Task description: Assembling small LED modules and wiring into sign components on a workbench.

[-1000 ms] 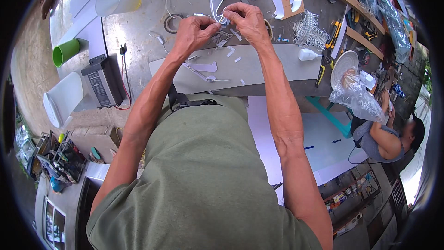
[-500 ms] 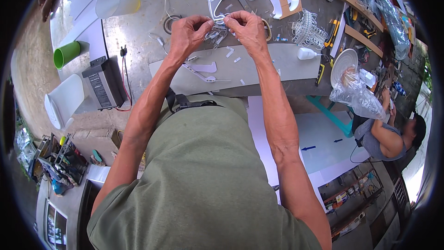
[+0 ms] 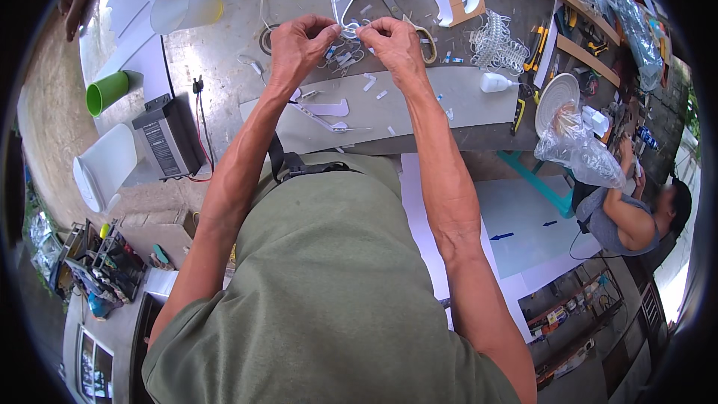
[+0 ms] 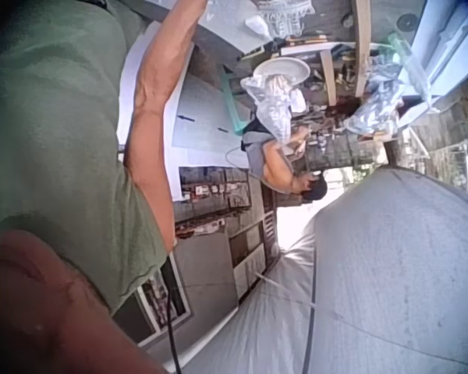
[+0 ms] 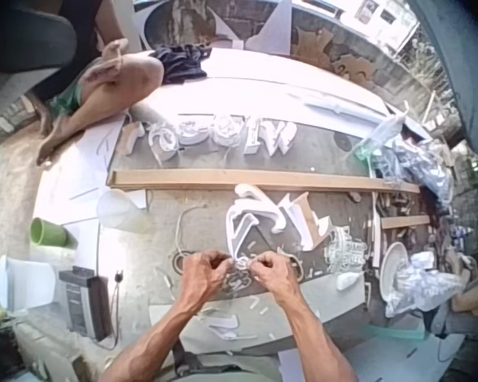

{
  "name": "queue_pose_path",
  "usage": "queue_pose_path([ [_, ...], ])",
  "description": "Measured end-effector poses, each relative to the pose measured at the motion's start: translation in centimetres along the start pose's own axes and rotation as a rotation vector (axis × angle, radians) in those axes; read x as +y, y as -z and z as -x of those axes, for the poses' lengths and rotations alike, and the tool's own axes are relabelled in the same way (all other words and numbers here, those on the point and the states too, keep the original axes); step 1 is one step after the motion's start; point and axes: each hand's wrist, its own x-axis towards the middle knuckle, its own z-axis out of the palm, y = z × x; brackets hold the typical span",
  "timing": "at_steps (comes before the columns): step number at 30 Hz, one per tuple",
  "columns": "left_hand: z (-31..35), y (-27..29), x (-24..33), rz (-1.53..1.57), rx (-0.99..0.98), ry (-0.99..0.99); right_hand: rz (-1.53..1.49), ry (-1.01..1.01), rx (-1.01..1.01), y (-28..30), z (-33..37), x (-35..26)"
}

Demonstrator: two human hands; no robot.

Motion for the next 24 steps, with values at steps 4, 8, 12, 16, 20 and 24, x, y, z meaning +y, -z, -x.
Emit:
queue_pose_path([
  [4, -0.2, 0.2, 0.1, 0.007, -0.023, 0.021, 0.033, -0.034, -0.011, 0.0, -0.2, -0.6],
  [8, -0.4, 0.3, 0.4, -0.043, -0.057, 0.034, 0.073, -0.029, -0.01, 0.1, -0.5, -0.7],
  [12, -0.7, -0.3, 0.3, -0.113, -0.018, 0.045, 0.002, -0.061, -0.092, 0.7, -0.3, -1.0],
  [16, -0.7, -0.6, 0.5, -0.187, 0.013, 0.062, -0.143, -0.1, -0.144, 1.7, -0.3, 0.1],
  [20, -0.7, -0.6, 0.6, -0.181, 0.007, 0.071, -0.131, -0.038, -0.091, 1.7, -0.2, 0.8],
  [24, -0.9, -0.6, 0.5, -0.181, -0.001, 0.08, -0.129, 0.012, -0.092, 1.0, -0.1, 0.6],
])
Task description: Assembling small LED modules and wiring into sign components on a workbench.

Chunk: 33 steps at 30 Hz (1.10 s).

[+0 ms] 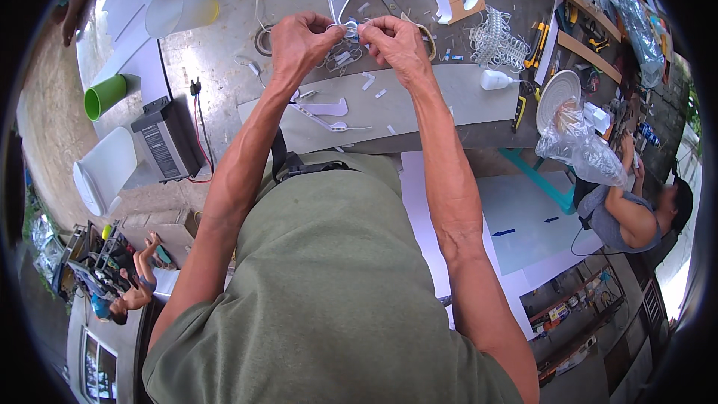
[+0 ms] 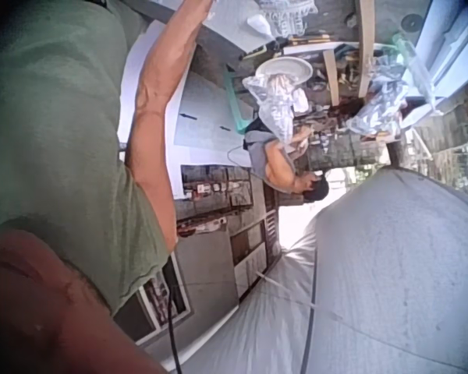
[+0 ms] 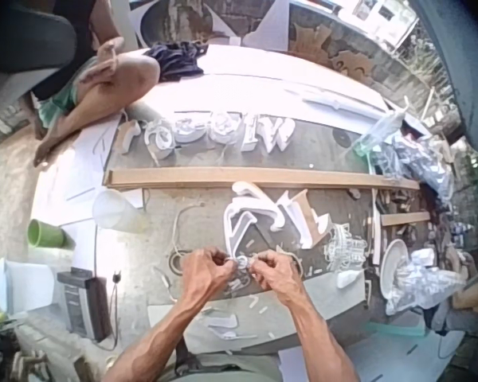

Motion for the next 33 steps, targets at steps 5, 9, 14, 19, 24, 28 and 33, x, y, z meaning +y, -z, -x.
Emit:
queue_pose_path([
  [5, -0.1, 0.1, 0.1, 0.008, -0.012, 0.001, 0.05, -0.013, 0.032, -0.7, -0.6, 0.0],
  [9, -0.1, 0.3, 0.0, 0.042, -0.032, -0.007, 0.036, -0.024, 0.038, -0.8, -0.8, 0.0],
  [14, -0.2, 0.9, -0.5, 0.153, -0.102, -0.017, 0.024, -0.033, 0.038, -0.8, -0.6, 0.0],
  [19, -0.5, 1.6, -1.2, 0.26, -0.209, 0.025, 0.035, -0.007, 0.055, -0.9, -0.9, 0.1],
  [24, -0.4, 2.3, 0.0, 0.253, -0.239, 0.075, 0.028, -0.007, 0.049, -0.8, -1.0, 0.3],
  [28, -0.4, 2.8, -0.8, 0.196, -0.271, 0.06, 0.031, -0.018, 0.048, -0.9, -0.9, 0.2],
  [33, 1.5, 5.4, -2.1, 0.302, -0.137, -0.008, 0.048, -0.023, 0.046, -0.8, -0.9, 0.1],
])
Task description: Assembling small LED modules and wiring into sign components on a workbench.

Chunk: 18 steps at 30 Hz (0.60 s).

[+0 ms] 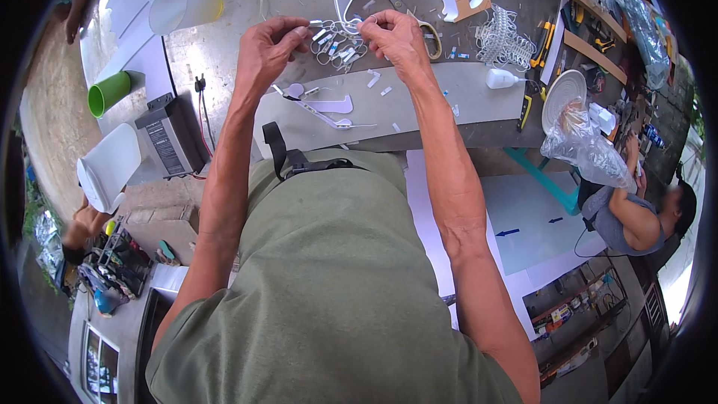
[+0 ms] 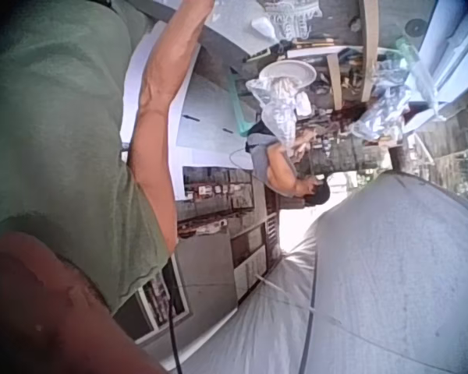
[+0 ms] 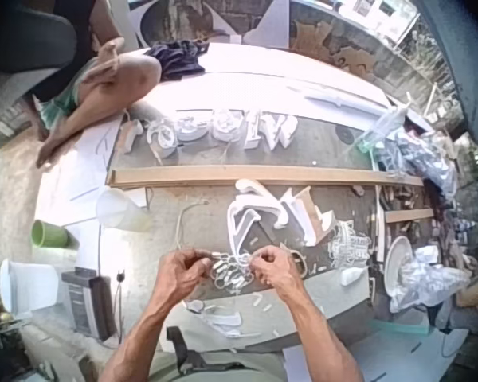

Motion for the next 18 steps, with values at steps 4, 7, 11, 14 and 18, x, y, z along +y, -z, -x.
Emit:
queue_pose_path([
  [4, 2.9, 2.7, -0.7, 0.014, 0.084, 0.063, -0.02, 0.018, -0.022, 0.1, 0.3, 0.0],
  [7, 4.7, 3.9, -2.7, 0.05, 0.159, 0.094, -0.036, 0.046, -0.024, 0.0, 0.6, 0.1],
  [11, 6.7, 5.0, -4.2, 0.064, 0.187, 0.13, -0.021, 0.055, 0.019, 0.3, 1.3, -0.1],
  [14, 8.2, 5.5, -4.9, 0.034, 0.191, 0.166, 0.005, 0.052, 0.101, 1.0, 2.4, 0.1],
  [18, 10.0, 5.7, -6.0, 0.017, 0.18, 0.219, 0.036, 0.057, 0.075, 1.2, 4.5, 0.6],
])
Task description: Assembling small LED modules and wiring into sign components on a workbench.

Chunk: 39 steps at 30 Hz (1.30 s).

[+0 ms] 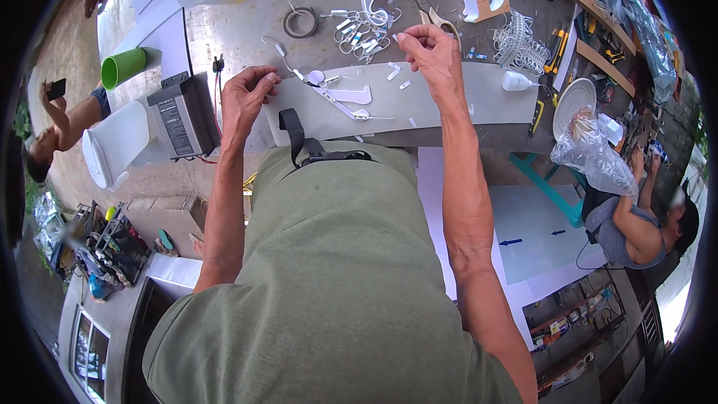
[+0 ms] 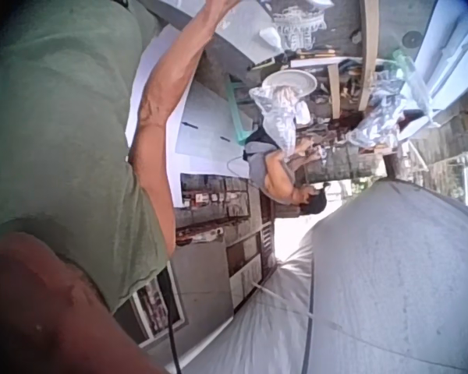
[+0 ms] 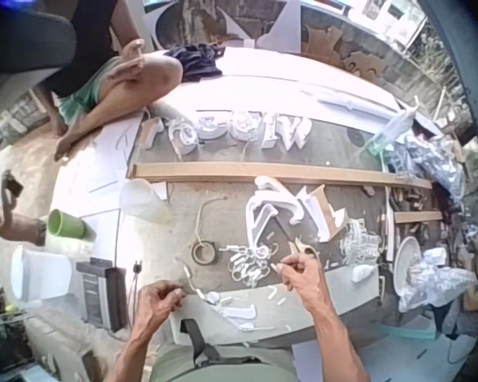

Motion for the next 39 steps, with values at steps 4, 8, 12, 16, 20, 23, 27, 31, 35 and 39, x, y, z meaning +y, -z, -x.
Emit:
queue_pose_path([
  [4, 0.7, -0.5, -0.4, -0.062, -0.026, 0.0, 0.096, 0.024, -0.075, -0.9, 2.4, 1.8],
  [8, 0.6, -1.8, -0.9, -0.094, -0.04, -0.1, 0.281, 0.104, -0.109, -2.8, 4.4, 3.9],
  [12, 0.3, -2.5, -0.2, -0.179, -0.056, -0.13, 0.327, 0.173, -0.114, -4.3, 5.8, 5.0],
  [16, 0.0, -2.8, -0.4, -0.175, -0.05, -0.129, 0.333, 0.221, -0.112, -4.7, 6.6, 5.2],
  [20, 0.1, -2.9, 0.2, -0.216, -0.056, -0.128, 0.321, 0.229, -0.052, -4.3, 6.5, 5.7],
  [23, -0.1, -2.9, -0.1, -0.2, -0.058, -0.12, 0.323, 0.215, -0.036, -4.0, 6.4, 5.5],
  [27, -0.1, -2.8, 0.1, -0.201, -0.064, -0.119, 0.307, 0.189, -0.02, -3.9, 6.3, 5.3],
  [31, -0.2, -2.7, -0.3, -0.084, -0.086, -0.069, 0.298, 0.181, -0.019, -4.1, 6.2, 5.6],
  [35, -0.1, -3.0, 0.1, 0.003, -0.099, 0.027, 0.331, 0.23, -0.033, -4.4, 6.1, 5.5],
  [39, 0.1, -3.3, 1.1, 0.035, -0.045, 0.139, 0.389, 0.334, -0.064, -5.0, 6.1, 5.6],
])
